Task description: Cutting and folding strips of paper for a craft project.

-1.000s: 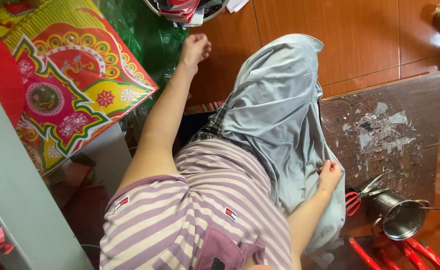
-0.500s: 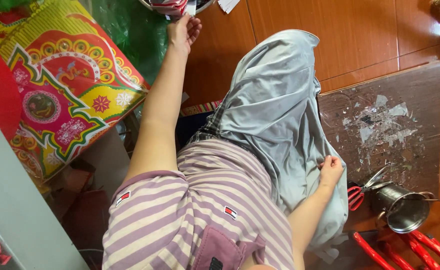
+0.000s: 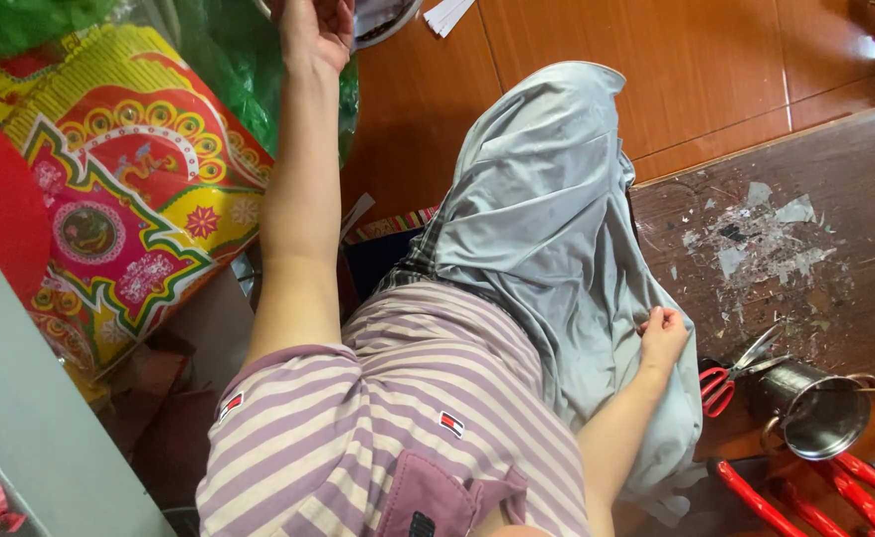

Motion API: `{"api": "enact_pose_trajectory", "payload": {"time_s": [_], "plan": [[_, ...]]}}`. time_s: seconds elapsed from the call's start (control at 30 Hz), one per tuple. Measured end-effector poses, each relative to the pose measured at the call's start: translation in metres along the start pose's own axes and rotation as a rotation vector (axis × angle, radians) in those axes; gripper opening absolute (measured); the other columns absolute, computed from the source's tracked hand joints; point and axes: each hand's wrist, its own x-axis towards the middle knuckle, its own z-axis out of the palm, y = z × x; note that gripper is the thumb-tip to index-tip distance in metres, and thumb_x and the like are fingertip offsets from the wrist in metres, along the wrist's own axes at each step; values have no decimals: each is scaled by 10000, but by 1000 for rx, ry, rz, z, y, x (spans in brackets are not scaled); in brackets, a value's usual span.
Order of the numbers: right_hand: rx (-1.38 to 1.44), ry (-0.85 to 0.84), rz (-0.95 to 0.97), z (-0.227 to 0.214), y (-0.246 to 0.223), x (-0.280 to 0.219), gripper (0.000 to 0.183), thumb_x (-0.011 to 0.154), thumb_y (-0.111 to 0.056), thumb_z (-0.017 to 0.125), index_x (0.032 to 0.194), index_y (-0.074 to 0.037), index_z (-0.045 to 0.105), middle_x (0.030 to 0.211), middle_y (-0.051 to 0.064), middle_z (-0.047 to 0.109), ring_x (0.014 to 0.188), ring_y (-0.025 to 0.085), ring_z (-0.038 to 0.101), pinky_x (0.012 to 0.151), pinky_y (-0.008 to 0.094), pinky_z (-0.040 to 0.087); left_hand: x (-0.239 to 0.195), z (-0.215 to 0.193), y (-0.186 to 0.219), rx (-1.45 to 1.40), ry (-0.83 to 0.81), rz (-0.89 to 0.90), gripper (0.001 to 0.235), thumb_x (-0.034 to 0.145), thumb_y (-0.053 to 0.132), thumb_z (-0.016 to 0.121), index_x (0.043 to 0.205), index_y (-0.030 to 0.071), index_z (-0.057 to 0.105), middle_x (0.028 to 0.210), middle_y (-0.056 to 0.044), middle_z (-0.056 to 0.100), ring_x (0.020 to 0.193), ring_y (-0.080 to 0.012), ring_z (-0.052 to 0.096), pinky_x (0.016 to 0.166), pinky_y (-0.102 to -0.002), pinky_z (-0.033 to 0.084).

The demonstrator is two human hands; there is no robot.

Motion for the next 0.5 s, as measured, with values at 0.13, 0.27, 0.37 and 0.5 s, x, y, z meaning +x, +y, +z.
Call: {"api": "enact_pose_trajectory", "payload": {"time_s": [0.13,0.27,0.37,0.5], "plan": [[28,27,11,3,-8,-5,178,1075,-170,618,1006,-7,596,722,24,605,590,91,566,559,268,506,-40,35,-7,-39,-67,-72,192,886,255,712,819,76,706,737,-70,731,692,-221,721,574,-266,550],[-1,36,27,6,-16,-9,185,1075,-166,616,989,-4,598,714,34,612,583,103,573,555,275,500,-91,71,-39,-15,-231,28,179,905,231,719,804,87,686,701,-45,706,628,-184,691,525,-268,514],[25,37,41,8,-12,-6,182,1069,-168,619,986,-8,600,715,32,613,584,100,573,554,273,504,-160,116,-67,145,-266,154,182,949,220,664,878,64,727,699,-79,733,590,-189,713,511,-290,538],[32,17,22,7,-12,-8,184,1070,-170,619,987,-7,598,712,33,612,585,96,565,548,273,491,-170,118,-103,495,-205,221,255,1008,256,611,998,59,774,712,-101,780,553,-158,736,480,-266,551]]}}
